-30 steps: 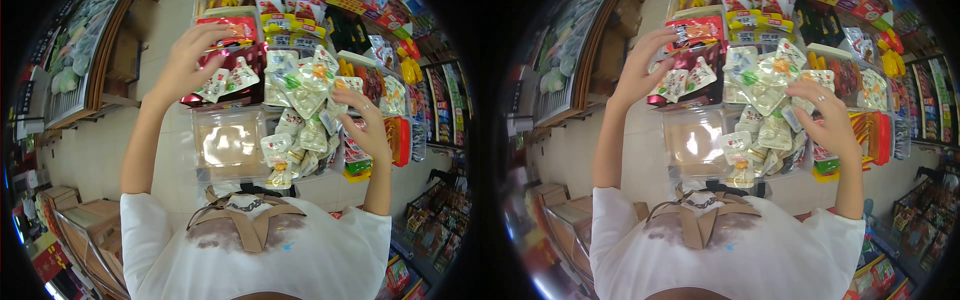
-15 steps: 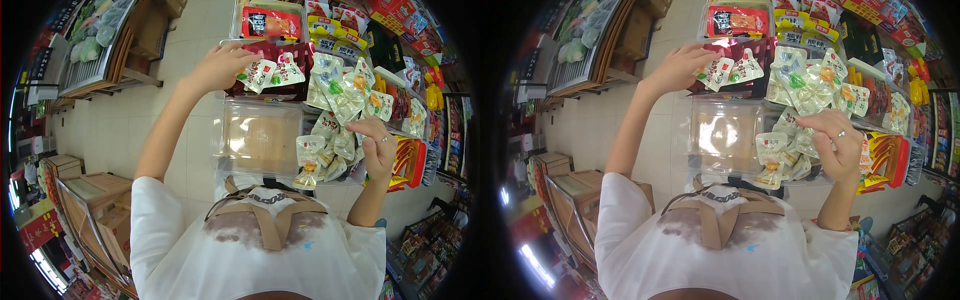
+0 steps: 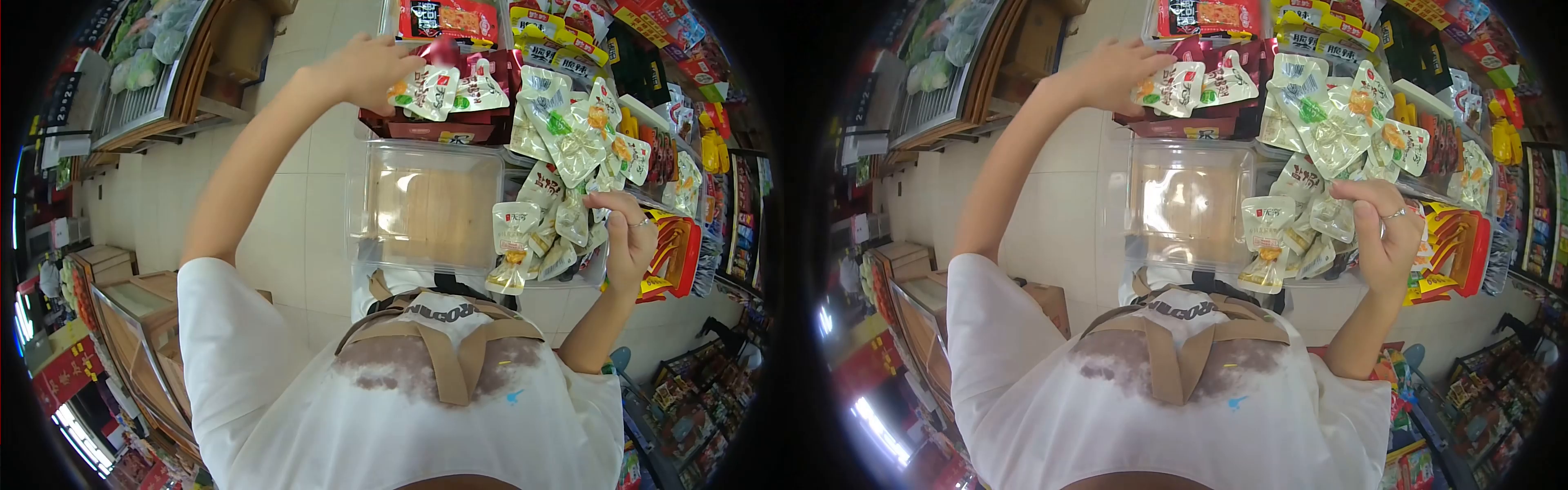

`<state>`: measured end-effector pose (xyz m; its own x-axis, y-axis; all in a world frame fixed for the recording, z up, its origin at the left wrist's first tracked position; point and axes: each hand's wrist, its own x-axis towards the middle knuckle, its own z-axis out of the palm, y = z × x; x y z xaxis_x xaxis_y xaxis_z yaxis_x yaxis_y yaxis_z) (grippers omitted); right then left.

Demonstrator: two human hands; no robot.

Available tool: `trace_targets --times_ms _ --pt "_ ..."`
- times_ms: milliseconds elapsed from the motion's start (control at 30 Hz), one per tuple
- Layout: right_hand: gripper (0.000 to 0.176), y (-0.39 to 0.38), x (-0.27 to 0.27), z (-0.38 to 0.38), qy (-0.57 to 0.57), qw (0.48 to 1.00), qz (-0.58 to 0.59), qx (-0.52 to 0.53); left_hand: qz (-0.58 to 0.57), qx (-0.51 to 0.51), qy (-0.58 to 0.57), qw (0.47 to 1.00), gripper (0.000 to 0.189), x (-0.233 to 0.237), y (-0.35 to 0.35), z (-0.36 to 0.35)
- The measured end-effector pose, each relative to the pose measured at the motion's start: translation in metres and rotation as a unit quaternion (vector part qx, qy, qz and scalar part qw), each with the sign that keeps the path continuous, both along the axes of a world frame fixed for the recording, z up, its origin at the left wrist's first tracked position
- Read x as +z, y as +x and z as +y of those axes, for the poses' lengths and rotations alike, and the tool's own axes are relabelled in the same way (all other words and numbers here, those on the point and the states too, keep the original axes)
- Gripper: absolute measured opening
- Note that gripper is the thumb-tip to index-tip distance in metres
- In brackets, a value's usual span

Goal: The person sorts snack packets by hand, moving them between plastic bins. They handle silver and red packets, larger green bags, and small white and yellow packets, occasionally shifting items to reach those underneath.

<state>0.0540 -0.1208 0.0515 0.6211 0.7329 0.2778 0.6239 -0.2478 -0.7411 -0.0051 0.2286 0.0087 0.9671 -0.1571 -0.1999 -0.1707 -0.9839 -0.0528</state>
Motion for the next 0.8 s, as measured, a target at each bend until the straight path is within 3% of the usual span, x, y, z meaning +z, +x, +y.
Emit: trace_targets --times_ms 133,200,233,267,333,467,567,633,800 --pt "0.021 -0.002 0.001 -0.010 -0.015 1.000 -0.026 -0.004 -0.130 0.041 -0.068 0.988 0.069 0.043 -0.018 0.008" --pt "0.017 -0.002 -0.005 -0.016 0.045 0.998 -0.042 -0.034 -0.161 0.059 -0.105 0.980 0.070 0.060 -0.046 0.004" --pt "0.017 -0.004 -0.006 -0.018 0.046 0.998 -0.040 -0.035 -0.175 0.141 -0.272 0.936 0.072 0.066 -0.066 -0.006" --pt "0.017 -0.007 -0.007 -0.019 0.053 0.997 -0.018 -0.055 -0.183 0.218 -0.430 0.857 0.075 0.071 -0.082 -0.013" --pt "0.017 -0.010 -0.010 -0.018 0.058 0.995 0.008 -0.075 -0.273 0.135 -0.431 0.850 0.078 0.044 -0.111 -0.020" --pt "0.015 -0.013 -0.014 0.000 0.041 0.998 0.024 -0.034 -0.041 0.291 -0.410 0.863 0.075 0.029 -0.146 -0.087" --pt "0.014 -0.011 -0.009 0.017 0.041 0.999 0.006 0.008 0.002 0.284 -0.325 0.902 0.076 -0.004 -0.135 -0.120" --pt "0.013 -0.012 -0.008 0.024 0.049 0.998 -0.008 0.037 0.070 0.299 -0.174 0.936 0.080 -0.021 -0.120 -0.129" --pt "0.013 -0.013 -0.006 0.026 0.060 0.995 -0.004 0.079 0.109 0.308 -0.103 0.939 0.077 -0.077 -0.101 -0.127"
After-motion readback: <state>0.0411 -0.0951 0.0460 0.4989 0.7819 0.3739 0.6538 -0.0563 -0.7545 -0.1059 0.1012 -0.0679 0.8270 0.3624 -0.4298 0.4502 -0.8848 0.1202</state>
